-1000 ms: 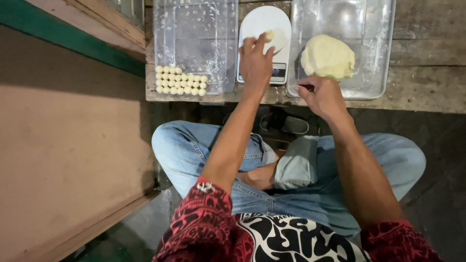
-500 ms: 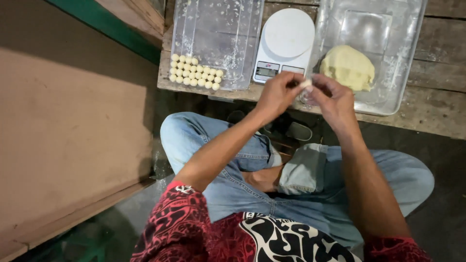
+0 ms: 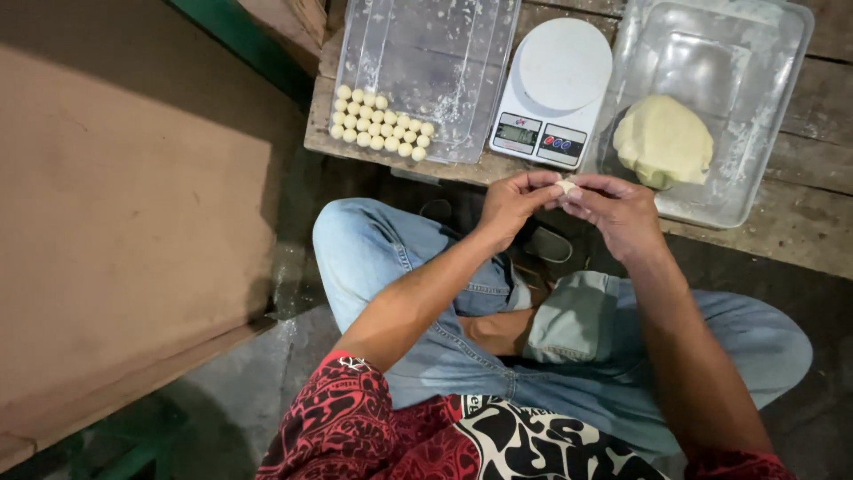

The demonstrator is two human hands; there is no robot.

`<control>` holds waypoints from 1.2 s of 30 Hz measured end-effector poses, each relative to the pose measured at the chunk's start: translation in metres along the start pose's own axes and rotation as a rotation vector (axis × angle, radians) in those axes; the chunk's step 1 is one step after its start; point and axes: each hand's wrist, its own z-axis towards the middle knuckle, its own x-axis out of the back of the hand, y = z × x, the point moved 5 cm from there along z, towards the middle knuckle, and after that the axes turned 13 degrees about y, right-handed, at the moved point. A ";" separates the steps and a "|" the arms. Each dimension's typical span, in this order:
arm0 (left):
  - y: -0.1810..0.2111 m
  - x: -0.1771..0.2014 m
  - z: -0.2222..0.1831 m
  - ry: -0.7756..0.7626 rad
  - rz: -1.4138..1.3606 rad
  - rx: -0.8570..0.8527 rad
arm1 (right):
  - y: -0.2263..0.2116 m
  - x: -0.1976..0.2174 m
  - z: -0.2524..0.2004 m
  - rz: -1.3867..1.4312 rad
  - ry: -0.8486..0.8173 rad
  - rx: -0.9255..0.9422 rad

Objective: A person portions dough by pinching off small pieces, weighing them on a digital scale, rolling them into balls, and placing them in a tray.

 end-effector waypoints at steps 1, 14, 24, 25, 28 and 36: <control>-0.003 -0.004 -0.004 -0.020 -0.065 0.098 | 0.002 0.003 0.000 0.006 0.003 -0.027; -0.007 -0.003 -0.005 -0.012 0.099 0.209 | 0.013 0.004 0.017 -0.115 0.006 0.150; -0.030 0.014 0.005 0.086 0.087 0.351 | -0.006 -0.021 -0.008 -0.725 0.013 0.949; -0.036 0.021 0.011 0.111 0.078 0.359 | -0.005 -0.025 -0.008 -0.750 -0.020 0.950; -0.025 0.024 0.011 0.134 0.074 0.316 | -0.016 -0.026 -0.011 -0.525 -0.047 0.654; -0.017 0.006 0.012 0.077 0.048 0.238 | -0.006 -0.011 0.002 -0.288 0.063 0.260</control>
